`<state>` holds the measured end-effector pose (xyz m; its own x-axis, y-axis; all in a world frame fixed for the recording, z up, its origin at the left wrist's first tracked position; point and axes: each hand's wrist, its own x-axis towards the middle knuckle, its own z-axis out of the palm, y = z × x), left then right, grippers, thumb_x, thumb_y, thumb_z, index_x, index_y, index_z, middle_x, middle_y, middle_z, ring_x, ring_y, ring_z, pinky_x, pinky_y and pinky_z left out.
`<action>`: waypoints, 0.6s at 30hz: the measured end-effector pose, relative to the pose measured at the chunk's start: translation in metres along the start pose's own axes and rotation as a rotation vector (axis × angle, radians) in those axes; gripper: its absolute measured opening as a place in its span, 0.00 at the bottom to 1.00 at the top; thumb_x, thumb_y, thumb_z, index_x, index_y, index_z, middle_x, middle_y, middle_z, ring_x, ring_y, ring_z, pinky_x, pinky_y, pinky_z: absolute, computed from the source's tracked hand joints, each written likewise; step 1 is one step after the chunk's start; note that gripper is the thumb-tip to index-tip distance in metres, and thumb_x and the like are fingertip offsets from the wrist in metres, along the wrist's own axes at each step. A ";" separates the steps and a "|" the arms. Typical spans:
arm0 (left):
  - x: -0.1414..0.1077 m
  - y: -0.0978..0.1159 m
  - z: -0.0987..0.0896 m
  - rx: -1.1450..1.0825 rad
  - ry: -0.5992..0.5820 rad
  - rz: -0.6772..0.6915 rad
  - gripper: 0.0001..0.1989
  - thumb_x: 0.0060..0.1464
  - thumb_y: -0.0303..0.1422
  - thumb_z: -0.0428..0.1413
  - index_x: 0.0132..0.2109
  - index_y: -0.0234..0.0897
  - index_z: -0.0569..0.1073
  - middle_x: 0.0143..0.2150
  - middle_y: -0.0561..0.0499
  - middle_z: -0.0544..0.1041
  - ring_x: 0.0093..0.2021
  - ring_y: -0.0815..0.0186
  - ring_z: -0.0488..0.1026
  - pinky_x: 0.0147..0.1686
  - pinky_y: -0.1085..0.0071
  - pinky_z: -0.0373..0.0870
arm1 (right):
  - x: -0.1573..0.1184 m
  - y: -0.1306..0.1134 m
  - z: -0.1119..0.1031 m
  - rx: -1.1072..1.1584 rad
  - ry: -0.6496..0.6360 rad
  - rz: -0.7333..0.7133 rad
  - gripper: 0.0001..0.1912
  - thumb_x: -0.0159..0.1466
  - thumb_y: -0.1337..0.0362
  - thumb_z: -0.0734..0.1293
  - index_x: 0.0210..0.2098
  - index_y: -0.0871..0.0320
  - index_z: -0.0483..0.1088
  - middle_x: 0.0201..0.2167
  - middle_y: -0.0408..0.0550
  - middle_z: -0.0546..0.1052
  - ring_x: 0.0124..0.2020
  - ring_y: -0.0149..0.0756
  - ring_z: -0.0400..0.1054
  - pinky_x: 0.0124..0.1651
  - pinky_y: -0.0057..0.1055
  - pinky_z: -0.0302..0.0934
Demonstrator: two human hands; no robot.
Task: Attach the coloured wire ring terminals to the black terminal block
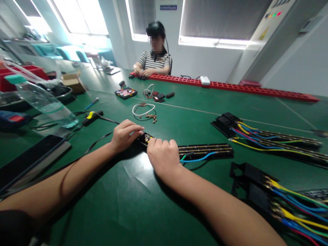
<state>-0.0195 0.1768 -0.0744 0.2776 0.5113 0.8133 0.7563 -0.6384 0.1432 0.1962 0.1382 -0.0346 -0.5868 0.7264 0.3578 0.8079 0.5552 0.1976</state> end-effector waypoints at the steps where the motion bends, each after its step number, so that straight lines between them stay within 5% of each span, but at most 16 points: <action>1: 0.000 0.000 0.000 0.001 0.001 -0.010 0.09 0.64 0.36 0.57 0.43 0.38 0.79 0.35 0.49 0.79 0.35 0.66 0.73 0.39 0.69 0.71 | 0.000 0.000 0.000 0.000 0.002 0.001 0.14 0.70 0.73 0.56 0.33 0.61 0.69 0.26 0.51 0.76 0.28 0.41 0.73 0.32 0.34 0.43; 9: -0.001 0.002 0.001 -0.014 0.030 -0.053 0.09 0.65 0.31 0.56 0.48 0.36 0.78 0.41 0.47 0.80 0.40 0.66 0.76 0.43 0.70 0.74 | -0.002 0.000 0.000 -0.004 0.016 -0.008 0.13 0.70 0.71 0.56 0.34 0.61 0.70 0.28 0.51 0.76 0.29 0.41 0.72 0.33 0.34 0.43; 18: -0.001 0.007 0.000 -0.013 0.006 0.089 0.09 0.64 0.30 0.57 0.49 0.39 0.77 0.42 0.47 0.80 0.40 0.66 0.76 0.43 0.69 0.74 | 0.000 0.002 -0.001 -0.001 0.007 -0.023 0.12 0.70 0.70 0.58 0.34 0.60 0.70 0.28 0.51 0.77 0.30 0.42 0.73 0.34 0.35 0.42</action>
<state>-0.0149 0.1720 -0.0744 0.3396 0.4487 0.8266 0.7209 -0.6887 0.0776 0.1983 0.1388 -0.0331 -0.6050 0.7105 0.3595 0.7941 0.5714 0.2070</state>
